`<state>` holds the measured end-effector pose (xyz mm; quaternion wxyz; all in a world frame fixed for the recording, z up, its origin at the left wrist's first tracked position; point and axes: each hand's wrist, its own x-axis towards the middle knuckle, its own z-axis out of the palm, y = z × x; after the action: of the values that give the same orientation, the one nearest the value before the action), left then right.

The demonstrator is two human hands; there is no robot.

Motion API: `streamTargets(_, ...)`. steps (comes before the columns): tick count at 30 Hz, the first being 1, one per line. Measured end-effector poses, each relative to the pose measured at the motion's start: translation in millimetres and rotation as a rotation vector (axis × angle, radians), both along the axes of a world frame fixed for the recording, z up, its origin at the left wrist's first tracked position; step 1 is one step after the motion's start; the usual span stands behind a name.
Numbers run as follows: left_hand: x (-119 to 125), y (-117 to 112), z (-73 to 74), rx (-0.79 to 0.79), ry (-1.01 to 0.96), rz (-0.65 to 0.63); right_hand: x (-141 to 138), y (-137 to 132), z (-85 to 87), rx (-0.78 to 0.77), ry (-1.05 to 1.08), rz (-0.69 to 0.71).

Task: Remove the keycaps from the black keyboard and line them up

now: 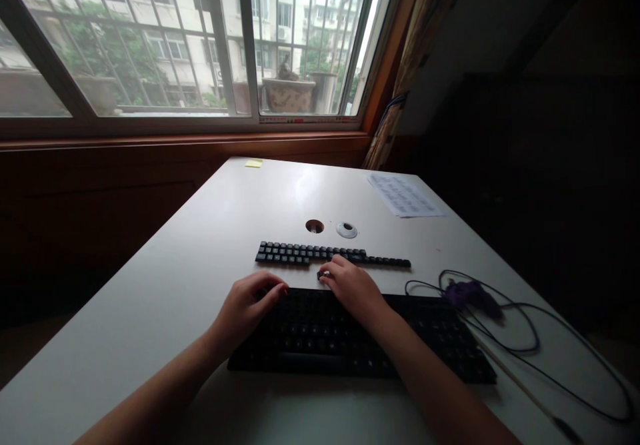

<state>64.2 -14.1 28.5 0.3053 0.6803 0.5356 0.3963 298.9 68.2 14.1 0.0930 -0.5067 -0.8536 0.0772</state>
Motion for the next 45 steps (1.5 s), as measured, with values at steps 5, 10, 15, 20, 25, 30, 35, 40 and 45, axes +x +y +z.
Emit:
streamTargets(5, 0, 0, 1.5, -0.012, 0.006, -0.007, 2, -3, 0.5, 0.035, 0.027, -0.002)
streamTargets(10, 0, -1, 1.9, -0.015, 0.014, -0.011, 9, -9, 3.0, 0.098, 0.063, -0.011)
streamTargets(15, 1, -1, 1.4, -0.020, 0.011, -0.013, 11, -16, 2.6, 0.091, 0.004, 0.021)
streamTargets(20, 1, 0, 1.8, -0.031, 0.015, -0.024, 8, -17, -0.5, 0.051, -0.046, 0.023)
streamTargets(25, 1, 0, 2.2, -0.030, 0.028, -0.030, 3, -14, -2.0, 0.033, -0.061, 0.006)
streamTargets(30, 2, 0, 1.0, -0.026, 0.035, -0.027, -2, -12, -1.7, 0.028, -0.080, -0.030)
streamTargets(35, 2, 0, 0.7, -0.024, 0.041, -0.033, -4, -11, -1.8, 0.013, -0.089, -0.037)
streamTargets(40, 2, 0, 1.0, -0.024, 0.038, -0.032, -5, -9, -2.8, 0.005, -0.082, -0.045)
streamTargets(45, 2, 1, -0.5, -0.026, 0.044, -0.035, -6, -9, -2.4, 0.004, -0.077, -0.039)
